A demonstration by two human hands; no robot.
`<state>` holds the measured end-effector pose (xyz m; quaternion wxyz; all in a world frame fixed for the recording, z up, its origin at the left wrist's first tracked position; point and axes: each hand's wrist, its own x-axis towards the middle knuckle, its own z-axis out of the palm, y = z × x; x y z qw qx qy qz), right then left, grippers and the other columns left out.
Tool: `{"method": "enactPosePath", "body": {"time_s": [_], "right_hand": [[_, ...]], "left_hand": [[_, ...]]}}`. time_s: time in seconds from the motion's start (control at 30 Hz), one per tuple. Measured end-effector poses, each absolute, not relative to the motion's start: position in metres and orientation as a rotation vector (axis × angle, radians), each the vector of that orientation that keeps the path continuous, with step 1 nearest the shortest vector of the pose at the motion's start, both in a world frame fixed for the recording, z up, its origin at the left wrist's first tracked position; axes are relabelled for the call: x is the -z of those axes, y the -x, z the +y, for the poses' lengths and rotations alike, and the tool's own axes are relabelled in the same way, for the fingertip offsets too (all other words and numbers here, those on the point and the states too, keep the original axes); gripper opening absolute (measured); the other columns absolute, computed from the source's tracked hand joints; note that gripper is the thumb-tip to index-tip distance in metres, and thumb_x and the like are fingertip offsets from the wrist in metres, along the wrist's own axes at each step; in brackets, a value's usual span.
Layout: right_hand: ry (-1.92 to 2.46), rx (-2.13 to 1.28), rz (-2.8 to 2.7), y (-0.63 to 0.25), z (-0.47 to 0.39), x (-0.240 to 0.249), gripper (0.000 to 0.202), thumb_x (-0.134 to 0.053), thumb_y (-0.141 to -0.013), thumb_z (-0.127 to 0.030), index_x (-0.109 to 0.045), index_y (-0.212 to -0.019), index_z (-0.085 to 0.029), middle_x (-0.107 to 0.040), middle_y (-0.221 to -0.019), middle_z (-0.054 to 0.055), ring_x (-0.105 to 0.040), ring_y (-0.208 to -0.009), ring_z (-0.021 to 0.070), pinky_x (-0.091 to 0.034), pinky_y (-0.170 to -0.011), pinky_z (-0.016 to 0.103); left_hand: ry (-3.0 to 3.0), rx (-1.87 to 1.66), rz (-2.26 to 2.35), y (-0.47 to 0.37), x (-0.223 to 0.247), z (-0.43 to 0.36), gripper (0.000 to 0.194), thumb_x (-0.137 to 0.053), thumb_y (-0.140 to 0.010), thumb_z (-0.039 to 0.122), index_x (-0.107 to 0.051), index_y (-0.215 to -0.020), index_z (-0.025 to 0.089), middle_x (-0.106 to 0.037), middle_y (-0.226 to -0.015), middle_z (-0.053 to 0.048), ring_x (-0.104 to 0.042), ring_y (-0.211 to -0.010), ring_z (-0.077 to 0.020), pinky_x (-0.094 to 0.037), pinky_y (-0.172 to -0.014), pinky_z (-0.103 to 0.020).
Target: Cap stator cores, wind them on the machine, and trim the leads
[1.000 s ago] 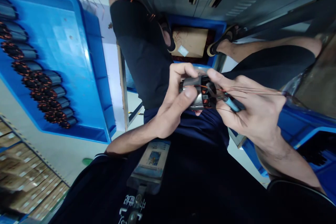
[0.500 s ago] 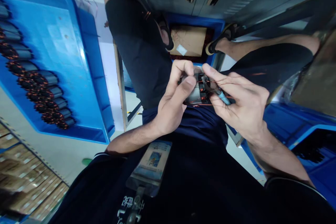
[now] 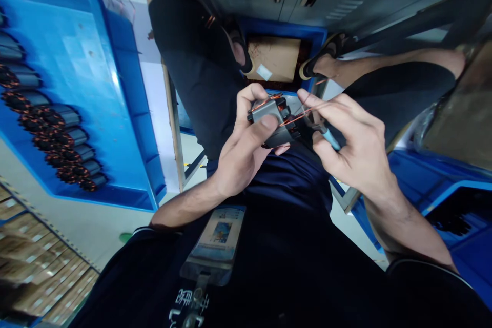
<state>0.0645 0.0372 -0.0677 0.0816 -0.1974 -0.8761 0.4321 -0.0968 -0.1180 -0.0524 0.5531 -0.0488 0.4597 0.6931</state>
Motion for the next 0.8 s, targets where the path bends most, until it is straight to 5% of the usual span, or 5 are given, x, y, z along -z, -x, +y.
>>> {"method": "enactPosePath", "body": {"time_s": [0.2,0.47,0.67,0.8], "right_hand": [[0.559,-1.214,-2.693,-0.064,0.035,0.049,0.07,-0.059,-0.107,-0.017,-0.064,-0.174,-0.038,-0.075,-0.119,0.004,-0.074,-0.108,0.0249,-0.069,-0.109,0.049],[0.505,-1.151,-2.693,-0.062,0.033,0.044,0.068,-0.061,-0.102,-0.012,-0.073,-0.167,-0.029,-0.074,-0.114,0.004,-0.076,-0.103,0.023,-0.071,-0.105,0.046],[0.547,-1.028,-2.73,-0.063,0.031,0.045,0.054,-0.063,-0.111,-0.012,-0.08,-0.16,-0.029,-0.078,-0.096,0.0,-0.07,-0.076,0.0146,-0.068,-0.081,0.029],[0.538,-1.165,-2.622,-0.055,0.032,0.064,0.046,-0.069,-0.11,-0.01,-0.086,-0.151,-0.022,-0.093,-0.122,0.003,-0.087,-0.093,0.0167,-0.073,-0.091,0.029]], "left_hand": [[0.044,-1.642,1.164,0.089,0.052,-0.119,0.043,-0.086,-0.107,0.061,-0.06,-0.126,0.034,-0.063,-0.106,0.0,-0.062,-0.074,-0.0129,-0.057,-0.06,-0.026],[-0.03,-1.597,1.184,0.089,0.055,-0.121,0.042,-0.084,-0.107,0.064,-0.059,-0.125,0.036,-0.059,-0.104,-0.001,-0.062,-0.075,-0.0165,-0.058,-0.056,-0.028],[-0.013,-1.605,1.212,0.085,0.056,-0.118,0.042,-0.081,-0.108,0.067,-0.057,-0.125,0.036,-0.058,-0.105,-0.001,-0.06,-0.073,-0.0152,-0.056,-0.055,-0.028],[0.073,-1.604,1.23,0.084,0.066,-0.115,0.042,-0.085,-0.106,0.062,-0.057,-0.122,0.035,-0.06,-0.104,0.0,-0.062,-0.075,-0.0144,-0.056,-0.059,-0.027]]}}
